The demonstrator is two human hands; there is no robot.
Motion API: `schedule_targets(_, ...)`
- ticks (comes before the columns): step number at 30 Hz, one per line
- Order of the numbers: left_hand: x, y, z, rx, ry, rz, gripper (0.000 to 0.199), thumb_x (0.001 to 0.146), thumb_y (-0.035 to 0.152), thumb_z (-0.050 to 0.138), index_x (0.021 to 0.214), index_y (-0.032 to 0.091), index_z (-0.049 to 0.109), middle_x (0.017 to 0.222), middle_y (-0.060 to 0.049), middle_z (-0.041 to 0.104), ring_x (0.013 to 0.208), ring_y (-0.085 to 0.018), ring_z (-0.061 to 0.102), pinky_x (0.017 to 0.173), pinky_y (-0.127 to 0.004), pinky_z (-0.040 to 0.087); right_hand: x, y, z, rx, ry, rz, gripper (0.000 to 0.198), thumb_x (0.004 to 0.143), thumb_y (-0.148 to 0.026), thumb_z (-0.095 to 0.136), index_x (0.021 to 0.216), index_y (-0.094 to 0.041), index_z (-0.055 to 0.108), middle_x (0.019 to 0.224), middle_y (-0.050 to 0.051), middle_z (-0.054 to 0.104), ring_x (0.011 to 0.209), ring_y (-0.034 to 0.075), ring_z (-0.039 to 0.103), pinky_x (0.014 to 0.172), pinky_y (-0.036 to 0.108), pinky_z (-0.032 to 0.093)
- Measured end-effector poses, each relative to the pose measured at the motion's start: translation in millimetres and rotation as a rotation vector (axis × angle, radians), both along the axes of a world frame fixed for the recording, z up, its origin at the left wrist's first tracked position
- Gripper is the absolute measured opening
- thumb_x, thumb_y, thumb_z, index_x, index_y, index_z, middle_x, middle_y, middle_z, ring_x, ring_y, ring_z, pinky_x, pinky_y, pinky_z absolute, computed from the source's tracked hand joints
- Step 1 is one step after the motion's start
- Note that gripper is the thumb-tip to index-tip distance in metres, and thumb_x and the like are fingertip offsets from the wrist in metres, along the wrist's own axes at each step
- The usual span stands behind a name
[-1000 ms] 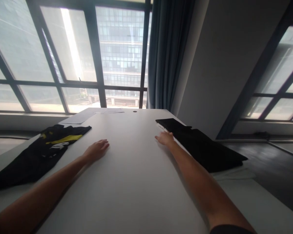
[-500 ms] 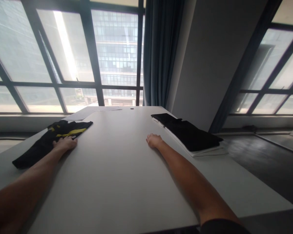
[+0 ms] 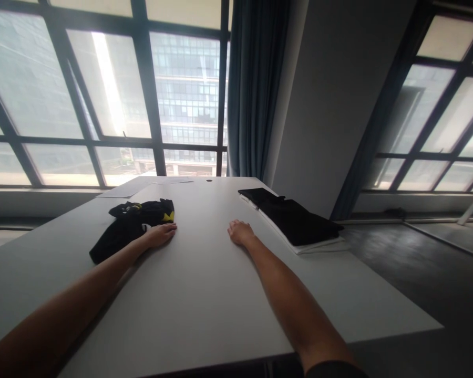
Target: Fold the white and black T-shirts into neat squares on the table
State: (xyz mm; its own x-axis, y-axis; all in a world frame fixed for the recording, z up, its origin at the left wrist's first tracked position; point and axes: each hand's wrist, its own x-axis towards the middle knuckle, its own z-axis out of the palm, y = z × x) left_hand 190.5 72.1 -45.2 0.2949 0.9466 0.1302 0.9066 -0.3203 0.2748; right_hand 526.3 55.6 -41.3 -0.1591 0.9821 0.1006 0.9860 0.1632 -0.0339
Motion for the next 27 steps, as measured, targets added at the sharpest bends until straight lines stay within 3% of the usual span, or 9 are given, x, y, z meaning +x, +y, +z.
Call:
schedule_targets(5,22,-20,0.6,0.027,-0.149,-0.231,0.049,0.086,0.056,0.049,0.109,0.022,0.074,0.116,-0.006,0.074,0.112,-0.024,0.066,0.105,-0.031,0.045,-12,-1,-4,0.101,0.102,0.102,0.047,0.095,-0.032,0.047,0.139,-0.015,0.052,0.143,0.013,0.054,0.127,0.025,0.052,0.106,0.037,0.038)
schedule_targets(9,10,-35,8.5,0.122,-0.291,-0.374,0.044,0.090,0.050,0.047,0.105,0.019,0.074,0.116,-0.008,0.073,0.110,-0.024,0.067,0.102,-0.035,0.048,-42,-2,-3,0.106,0.192,0.251,0.048,0.094,-0.032,0.050,0.139,-0.017,0.054,0.144,0.010,0.053,0.129,0.025,0.051,0.108,0.037,0.038)
schedule_targets(14,-33,-42,10.0,0.372,-0.112,-0.042,0.036,0.089,0.042,0.050,0.108,0.022,0.072,0.128,-0.009,0.067,0.120,-0.029,0.059,0.106,-0.044,0.044,-113,10,8,0.076,0.290,0.451,0.055,0.093,-0.035,0.054,0.146,-0.022,0.047,0.150,0.009,0.047,0.135,0.025,0.046,0.111,0.039,0.038)
schedule_targets(17,-53,-40,1.0,0.296,0.034,0.084,0.047,0.086,0.047,0.055,0.125,0.022,0.065,0.140,-0.010,0.059,0.129,-0.033,0.053,0.108,-0.047,0.041,-160,21,10,0.082,0.274,0.567,0.062,0.089,-0.034,0.061,0.148,-0.025,0.044,0.151,0.008,0.046,0.139,0.025,0.041,0.113,0.038,0.035)
schedule_targets(20,-60,-35,-5.9,0.212,0.077,0.125,0.057,0.088,0.052,0.052,0.136,0.023,0.057,0.144,-0.010,0.056,0.130,-0.032,0.052,0.109,-0.046,0.039,-189,32,8,0.079,0.151,0.592,0.059,0.088,-0.030,0.062,0.146,-0.027,0.049,0.138,0.009,0.057,0.130,0.025,0.050,0.110,0.038,0.036)
schedule_targets(23,-65,-30,-5.6,0.128,0.097,0.207,0.061,0.091,0.056,0.043,0.142,0.022,0.051,0.147,-0.012,0.053,0.133,-0.032,0.050,0.112,-0.049,0.033,-186,40,7,0.095,0.033,0.522,0.053,0.086,-0.020,0.060,0.138,-0.033,0.057,0.123,0.007,0.066,0.118,0.024,0.059,0.104,0.037,0.039)
schedule_targets(27,-76,-27,0.4,0.022,0.143,0.400,0.063,0.093,0.058,0.035,0.140,0.019,0.053,0.146,-0.017,0.052,0.134,-0.036,0.048,0.114,-0.061,0.022,-141,43,9,0.097,-0.052,0.317,0.045,0.085,-0.015,0.057,0.126,-0.031,0.066,0.118,0.008,0.068,0.114,0.024,0.059,0.099,0.036,0.039)
